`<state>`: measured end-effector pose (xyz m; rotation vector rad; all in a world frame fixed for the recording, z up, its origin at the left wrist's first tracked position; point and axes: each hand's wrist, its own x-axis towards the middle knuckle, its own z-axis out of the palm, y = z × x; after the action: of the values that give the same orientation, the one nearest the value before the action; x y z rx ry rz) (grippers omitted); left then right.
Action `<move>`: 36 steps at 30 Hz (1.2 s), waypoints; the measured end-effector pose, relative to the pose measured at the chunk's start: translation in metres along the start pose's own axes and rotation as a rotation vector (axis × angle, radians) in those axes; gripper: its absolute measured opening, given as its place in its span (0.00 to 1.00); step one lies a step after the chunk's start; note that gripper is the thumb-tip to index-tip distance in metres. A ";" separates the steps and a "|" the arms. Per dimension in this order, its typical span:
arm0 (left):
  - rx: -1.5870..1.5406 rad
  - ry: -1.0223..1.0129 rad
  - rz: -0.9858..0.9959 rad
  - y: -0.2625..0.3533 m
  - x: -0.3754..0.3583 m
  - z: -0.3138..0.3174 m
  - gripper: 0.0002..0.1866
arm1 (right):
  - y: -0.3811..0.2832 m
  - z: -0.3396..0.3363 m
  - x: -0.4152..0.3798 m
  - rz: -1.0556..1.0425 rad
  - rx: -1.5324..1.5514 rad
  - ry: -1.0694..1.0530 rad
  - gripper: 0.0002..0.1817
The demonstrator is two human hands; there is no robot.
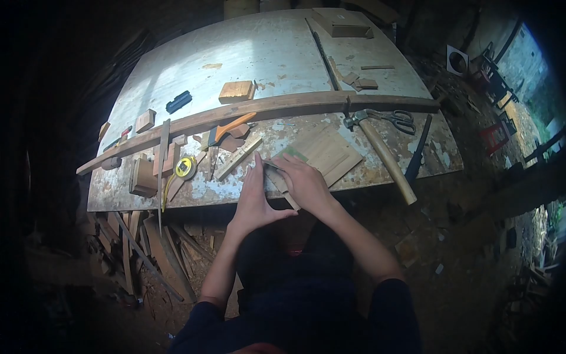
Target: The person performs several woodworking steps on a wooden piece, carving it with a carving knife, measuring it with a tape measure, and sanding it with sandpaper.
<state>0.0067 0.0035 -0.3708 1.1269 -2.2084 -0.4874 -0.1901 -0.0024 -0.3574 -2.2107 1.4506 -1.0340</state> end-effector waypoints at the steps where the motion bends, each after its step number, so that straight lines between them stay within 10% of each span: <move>1: 0.029 -0.012 -0.002 0.003 0.002 -0.003 0.91 | 0.000 0.000 0.003 0.008 -0.011 0.000 0.18; 36: 0.164 0.013 -0.052 0.012 0.002 0.005 0.85 | 0.032 -0.030 0.034 0.096 -0.137 -0.027 0.16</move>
<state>-0.0045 0.0089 -0.3671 1.2710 -2.2452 -0.3244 -0.2254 -0.0427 -0.3419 -2.2127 1.6431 -0.8952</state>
